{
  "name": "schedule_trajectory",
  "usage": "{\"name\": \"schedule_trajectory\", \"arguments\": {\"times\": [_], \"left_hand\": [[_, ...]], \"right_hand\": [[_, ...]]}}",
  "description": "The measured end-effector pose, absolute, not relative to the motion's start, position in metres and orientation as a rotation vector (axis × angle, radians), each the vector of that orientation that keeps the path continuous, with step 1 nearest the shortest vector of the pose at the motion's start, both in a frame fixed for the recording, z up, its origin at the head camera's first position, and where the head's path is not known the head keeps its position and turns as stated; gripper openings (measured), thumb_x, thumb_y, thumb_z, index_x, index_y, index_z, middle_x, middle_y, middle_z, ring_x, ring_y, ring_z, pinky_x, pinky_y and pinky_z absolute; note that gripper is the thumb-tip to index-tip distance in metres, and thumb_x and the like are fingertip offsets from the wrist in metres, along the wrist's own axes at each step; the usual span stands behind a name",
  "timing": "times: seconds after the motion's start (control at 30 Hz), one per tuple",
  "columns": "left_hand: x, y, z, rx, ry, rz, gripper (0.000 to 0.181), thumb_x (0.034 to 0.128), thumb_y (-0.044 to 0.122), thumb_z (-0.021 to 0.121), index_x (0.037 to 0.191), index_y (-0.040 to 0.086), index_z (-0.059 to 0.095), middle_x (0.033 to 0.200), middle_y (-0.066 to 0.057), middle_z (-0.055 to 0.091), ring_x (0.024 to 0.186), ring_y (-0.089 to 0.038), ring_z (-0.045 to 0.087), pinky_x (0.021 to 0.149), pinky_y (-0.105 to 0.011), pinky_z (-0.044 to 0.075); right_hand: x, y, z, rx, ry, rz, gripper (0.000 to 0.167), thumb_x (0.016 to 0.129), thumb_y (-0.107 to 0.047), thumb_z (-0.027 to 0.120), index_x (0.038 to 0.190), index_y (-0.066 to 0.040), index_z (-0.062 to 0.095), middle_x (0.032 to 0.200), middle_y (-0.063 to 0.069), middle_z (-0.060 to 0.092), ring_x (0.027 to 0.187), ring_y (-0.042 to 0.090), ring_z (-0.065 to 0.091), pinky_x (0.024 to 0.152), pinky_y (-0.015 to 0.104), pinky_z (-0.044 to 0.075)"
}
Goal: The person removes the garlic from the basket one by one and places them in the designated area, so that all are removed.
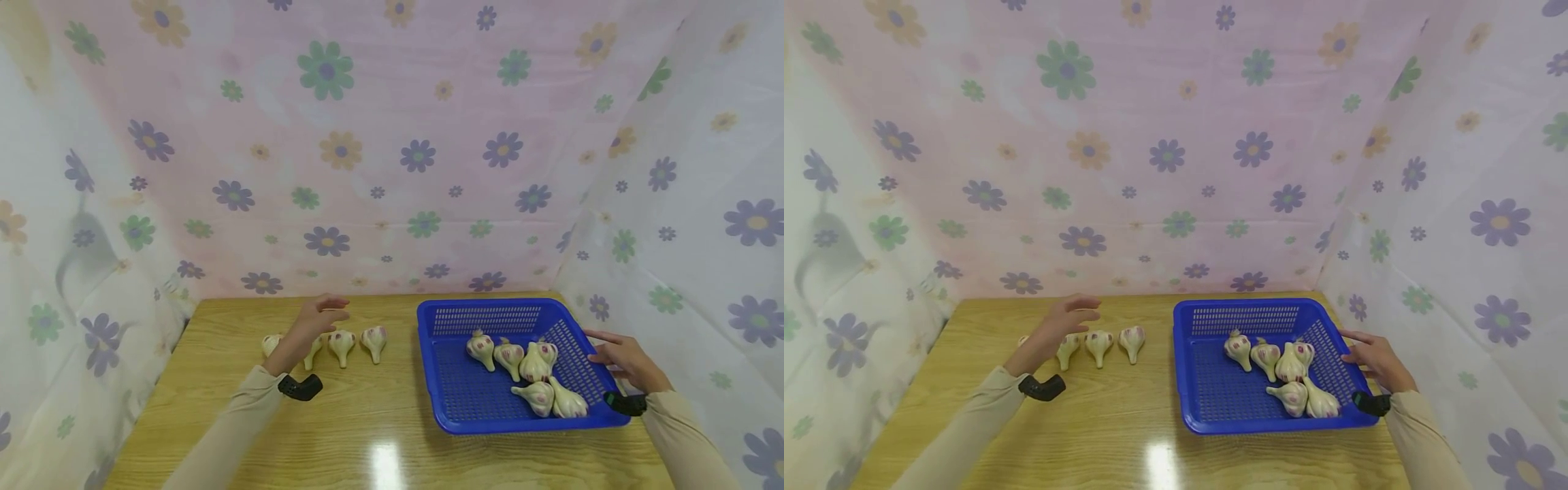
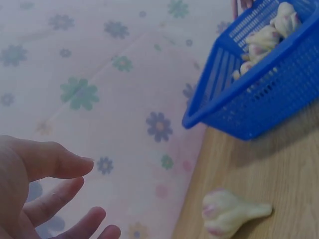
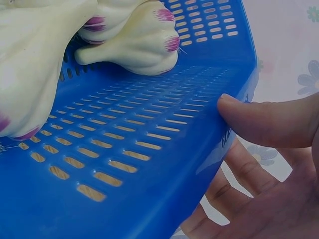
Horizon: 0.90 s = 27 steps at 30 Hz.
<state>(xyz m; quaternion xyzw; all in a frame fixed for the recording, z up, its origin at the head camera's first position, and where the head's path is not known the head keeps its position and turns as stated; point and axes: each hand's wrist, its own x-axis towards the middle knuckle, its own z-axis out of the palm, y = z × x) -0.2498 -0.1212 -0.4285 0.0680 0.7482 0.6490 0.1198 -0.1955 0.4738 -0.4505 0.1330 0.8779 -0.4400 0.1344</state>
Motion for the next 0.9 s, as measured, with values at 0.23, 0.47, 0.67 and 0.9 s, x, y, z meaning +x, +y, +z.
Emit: {"name": "schedule_trajectory", "arguments": {"times": [0.23, 0.47, 0.67, 0.9], "left_hand": [[-0.251, -0.099, -0.425, 0.258, 2.131, 1.902, 0.031, 0.0927, 0.017, 0.062, 0.122, 0.008, 0.058, 0.124, -0.01, 0.054, 0.112, -0.027, 0.054, 0.093, -0.048, 0.045], [-0.255, -0.078, -0.425, 0.25, 2.106, 1.913, 0.027, 0.0911, 0.015, 0.063, 0.117, 0.007, 0.061, 0.117, -0.01, 0.058, 0.107, -0.026, 0.057, 0.09, -0.049, 0.046], [-0.257, -0.061, -0.425, 0.273, 2.066, 1.911, 0.026, 0.0901, 0.014, 0.063, 0.115, 0.007, 0.062, 0.116, -0.009, 0.059, 0.104, -0.027, 0.059, 0.09, -0.052, 0.046], [-0.257, -0.039, -0.425, 0.293, 2.048, 1.896, 0.026, 0.0893, 0.015, 0.064, 0.113, 0.007, 0.063, 0.116, -0.008, 0.061, 0.104, -0.023, 0.059, 0.089, -0.051, 0.047]], "right_hand": [[-0.196, 0.474, -0.452, 0.392, 2.536, -1.278, 0.066, 0.091, -0.012, 0.056, 0.146, 0.005, 0.023, 0.113, 0.024, 0.061, 0.09, 0.024, 0.063, 0.081, 0.056, 0.048], [-0.197, 0.474, -0.451, 0.395, 2.538, -1.284, 0.065, 0.091, -0.012, 0.054, 0.145, 0.006, 0.024, 0.113, 0.024, 0.062, 0.09, 0.024, 0.064, 0.081, 0.057, 0.048], [-0.195, 0.474, -0.452, 0.381, 2.54, -1.282, 0.064, 0.091, -0.011, 0.054, 0.145, 0.006, 0.024, 0.109, 0.02, 0.064, 0.089, 0.023, 0.064, 0.078, 0.053, 0.05], [-0.194, 0.475, -0.453, 0.377, 2.547, -1.292, 0.064, 0.091, -0.01, 0.054, 0.145, 0.006, 0.024, 0.112, 0.023, 0.062, 0.088, 0.022, 0.064, 0.077, 0.051, 0.051]]}}
